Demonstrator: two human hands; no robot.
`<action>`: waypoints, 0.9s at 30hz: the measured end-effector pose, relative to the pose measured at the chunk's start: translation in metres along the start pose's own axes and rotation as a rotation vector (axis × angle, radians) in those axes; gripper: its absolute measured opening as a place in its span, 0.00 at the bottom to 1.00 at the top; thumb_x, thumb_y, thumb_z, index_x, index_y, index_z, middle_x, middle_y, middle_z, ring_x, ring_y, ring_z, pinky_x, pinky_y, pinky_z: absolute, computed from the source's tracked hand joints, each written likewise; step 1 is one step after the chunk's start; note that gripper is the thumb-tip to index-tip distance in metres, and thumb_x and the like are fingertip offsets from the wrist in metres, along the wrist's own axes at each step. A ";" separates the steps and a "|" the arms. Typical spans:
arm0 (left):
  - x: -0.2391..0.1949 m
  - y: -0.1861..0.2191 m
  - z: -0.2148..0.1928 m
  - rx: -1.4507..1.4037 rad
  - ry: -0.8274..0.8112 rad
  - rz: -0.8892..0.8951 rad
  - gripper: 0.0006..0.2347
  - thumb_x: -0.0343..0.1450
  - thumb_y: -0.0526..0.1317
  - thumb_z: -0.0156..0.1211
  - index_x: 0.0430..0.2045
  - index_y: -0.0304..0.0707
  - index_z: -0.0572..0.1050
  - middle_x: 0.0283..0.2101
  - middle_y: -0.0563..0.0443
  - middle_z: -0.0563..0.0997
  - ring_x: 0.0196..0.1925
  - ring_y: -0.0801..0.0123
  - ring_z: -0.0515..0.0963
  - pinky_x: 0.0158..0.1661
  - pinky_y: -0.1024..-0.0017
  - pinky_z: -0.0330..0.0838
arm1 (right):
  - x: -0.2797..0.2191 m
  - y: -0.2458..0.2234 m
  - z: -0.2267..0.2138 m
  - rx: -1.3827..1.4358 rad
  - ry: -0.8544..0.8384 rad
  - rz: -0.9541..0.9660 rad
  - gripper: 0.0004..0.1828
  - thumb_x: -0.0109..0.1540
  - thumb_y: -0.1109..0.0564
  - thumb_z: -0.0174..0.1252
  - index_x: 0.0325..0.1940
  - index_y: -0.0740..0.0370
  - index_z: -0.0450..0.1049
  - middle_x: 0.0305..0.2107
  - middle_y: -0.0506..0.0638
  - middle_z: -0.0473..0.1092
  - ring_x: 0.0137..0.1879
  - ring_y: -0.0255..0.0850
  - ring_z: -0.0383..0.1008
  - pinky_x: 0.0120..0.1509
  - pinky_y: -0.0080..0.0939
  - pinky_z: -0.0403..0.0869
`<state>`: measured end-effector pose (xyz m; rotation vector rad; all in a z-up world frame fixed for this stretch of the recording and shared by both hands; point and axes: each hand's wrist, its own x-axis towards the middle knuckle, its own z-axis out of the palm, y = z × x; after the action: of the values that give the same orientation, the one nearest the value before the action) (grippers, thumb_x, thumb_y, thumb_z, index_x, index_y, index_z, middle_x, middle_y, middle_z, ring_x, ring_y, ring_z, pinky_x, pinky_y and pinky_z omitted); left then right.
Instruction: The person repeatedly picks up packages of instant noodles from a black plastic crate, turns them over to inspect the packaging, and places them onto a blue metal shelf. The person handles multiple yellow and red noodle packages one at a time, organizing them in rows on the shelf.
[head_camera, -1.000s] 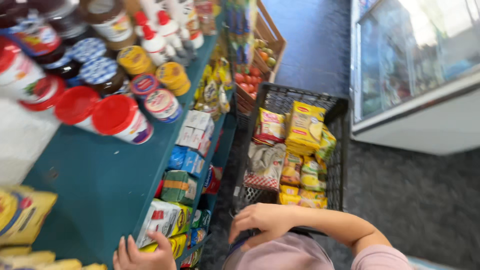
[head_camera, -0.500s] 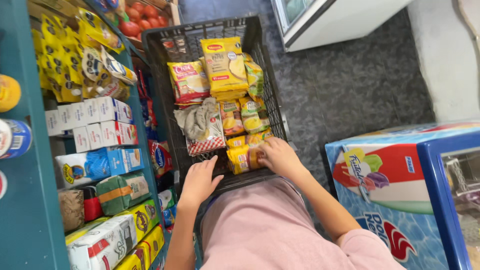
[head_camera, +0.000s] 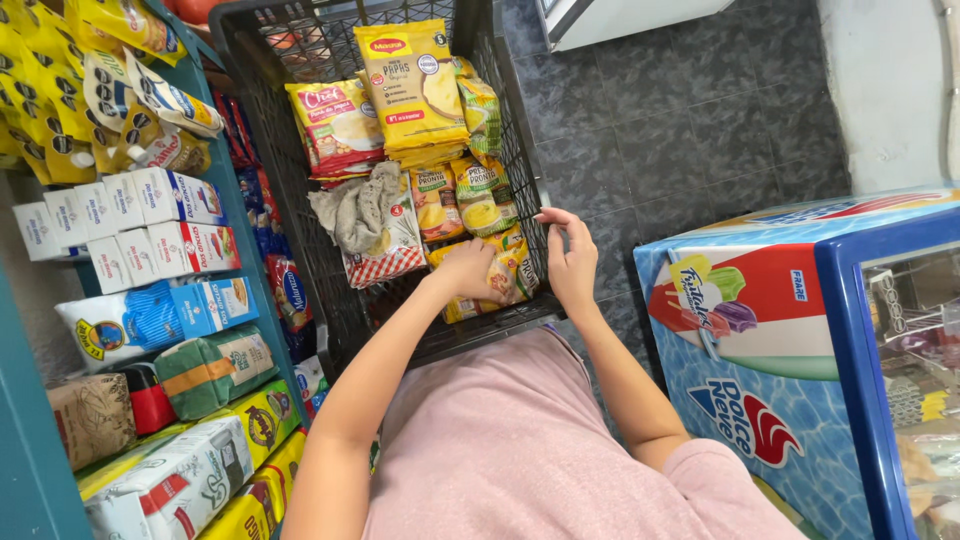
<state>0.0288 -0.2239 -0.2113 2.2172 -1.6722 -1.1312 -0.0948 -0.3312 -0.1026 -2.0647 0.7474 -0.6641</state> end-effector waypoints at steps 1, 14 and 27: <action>0.006 -0.001 -0.005 -0.053 -0.022 0.015 0.48 0.43 0.71 0.62 0.50 0.31 0.67 0.48 0.36 0.71 0.52 0.47 0.72 0.52 0.57 0.64 | -0.001 -0.001 0.000 0.012 0.076 0.034 0.14 0.60 0.65 0.47 0.46 0.56 0.73 0.34 0.47 0.73 0.46 0.43 0.71 0.55 0.42 0.68; -0.015 0.008 -0.001 -0.232 -0.052 -0.030 0.38 0.50 0.61 0.67 0.51 0.41 0.63 0.47 0.28 0.72 0.52 0.38 0.71 0.52 0.52 0.65 | -0.003 -0.002 0.001 0.044 0.069 0.024 0.08 0.59 0.61 0.54 0.39 0.51 0.76 0.34 0.42 0.74 0.46 0.39 0.72 0.55 0.38 0.68; -0.069 0.046 -0.065 -0.767 0.427 -0.160 0.38 0.48 0.53 0.72 0.55 0.65 0.64 0.42 0.34 0.77 0.50 0.48 0.75 0.52 0.62 0.66 | -0.014 0.014 0.006 0.496 -0.029 0.004 0.32 0.61 0.57 0.49 0.67 0.61 0.47 0.63 0.56 0.51 0.70 0.48 0.45 0.71 0.50 0.47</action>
<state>0.0281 -0.2009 -0.1090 1.9004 -0.7268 -0.9985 -0.1042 -0.3245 -0.1200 -1.6137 0.5058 -0.7320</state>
